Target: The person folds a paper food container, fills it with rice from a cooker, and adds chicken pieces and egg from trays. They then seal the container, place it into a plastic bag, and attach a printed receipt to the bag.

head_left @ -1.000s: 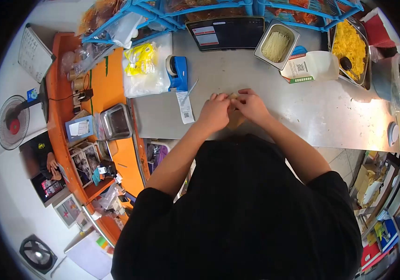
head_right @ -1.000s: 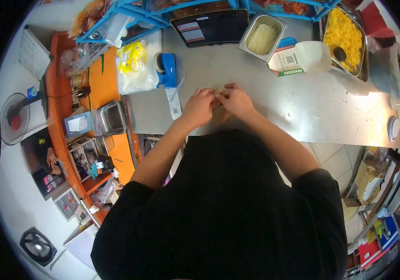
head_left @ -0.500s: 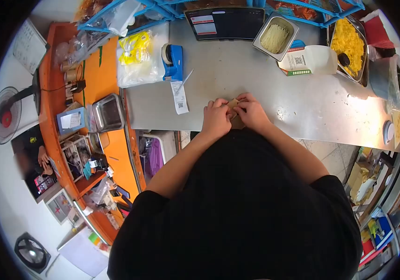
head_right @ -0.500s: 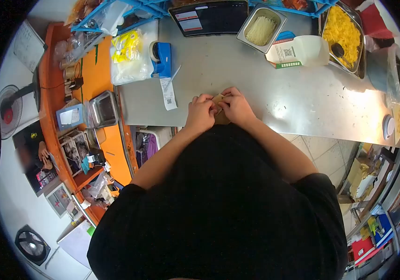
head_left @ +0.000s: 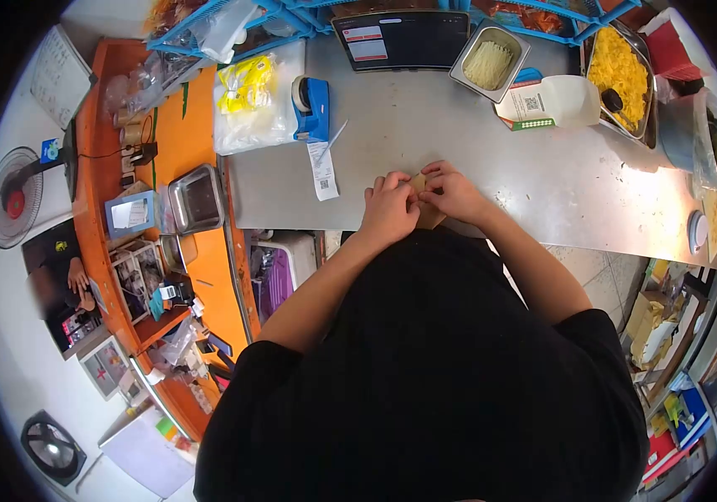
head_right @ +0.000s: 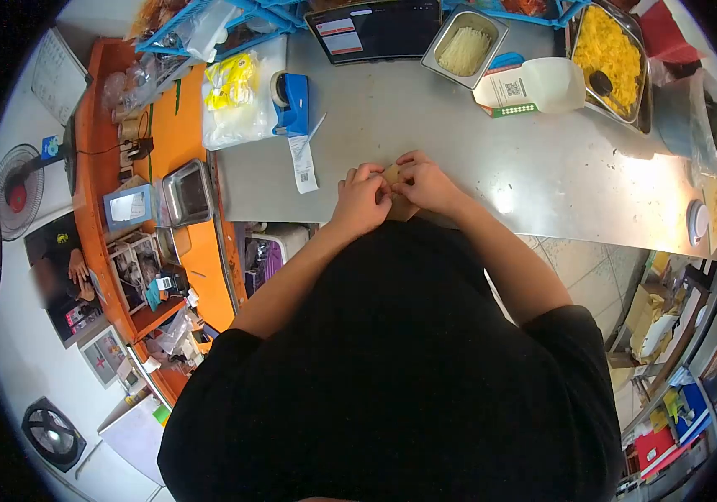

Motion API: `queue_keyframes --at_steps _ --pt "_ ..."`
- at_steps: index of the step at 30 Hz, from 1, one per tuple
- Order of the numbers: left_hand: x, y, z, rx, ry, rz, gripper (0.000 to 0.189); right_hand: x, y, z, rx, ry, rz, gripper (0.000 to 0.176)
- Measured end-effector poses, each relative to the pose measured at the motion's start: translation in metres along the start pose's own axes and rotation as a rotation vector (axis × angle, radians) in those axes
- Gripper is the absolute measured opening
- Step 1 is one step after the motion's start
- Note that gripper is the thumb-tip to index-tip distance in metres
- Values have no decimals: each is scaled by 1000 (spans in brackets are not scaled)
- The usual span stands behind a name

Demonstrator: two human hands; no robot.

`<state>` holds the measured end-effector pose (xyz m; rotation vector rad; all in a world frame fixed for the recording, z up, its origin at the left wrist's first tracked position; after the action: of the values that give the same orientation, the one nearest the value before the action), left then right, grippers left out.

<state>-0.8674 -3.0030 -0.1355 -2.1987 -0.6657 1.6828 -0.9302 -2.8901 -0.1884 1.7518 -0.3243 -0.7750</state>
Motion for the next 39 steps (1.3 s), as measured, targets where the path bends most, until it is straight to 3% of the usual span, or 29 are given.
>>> queue_keyframes --at_steps 15,19,24,30,32,34,35,36,37,39 --pt "12 17 -3 -77 -47 -76 4 10 -3 -8 80 -138 54 12" --pt "8 17 -1 -36 -96 -137 6 12 -7 -2 91 -69 17 13" --pt "6 25 0 -21 -136 -187 9 3 -5 -9 257 -140 74 15" --pt "4 21 1 49 -156 -194 13 6 3 -7 89 -144 -30 15" --pt "1 21 6 83 -163 -182 17 1 -2 -8 132 -131 -68 15" --pt "-1 36 7 -86 -149 -370 30 -7 9 -14 176 -104 -105 22" --pt "-2 38 6 -91 -157 -373 30 -18 29 -20 114 -103 -221 37" --pt "-1 44 4 -122 -146 -278 33 -24 48 -24 47 -99 -338 55" --pt "0 51 3 -154 -140 -182 37 -27 53 -28 32 -89 -344 55" --pt "3 54 7 -107 -136 -242 33 1 81 -33 -351 199 -746 83"
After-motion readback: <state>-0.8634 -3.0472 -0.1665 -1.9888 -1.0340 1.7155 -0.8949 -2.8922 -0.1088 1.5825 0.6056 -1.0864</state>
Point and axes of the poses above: each hand's wrist, its own z-axis towards the middle knuckle, its own x-axis out of the palm, y = z × x, the point moved 9 cm from there along z, towards the middle knuckle, and after that the axes turned 1 degree about -x, right-handed, at the moved point
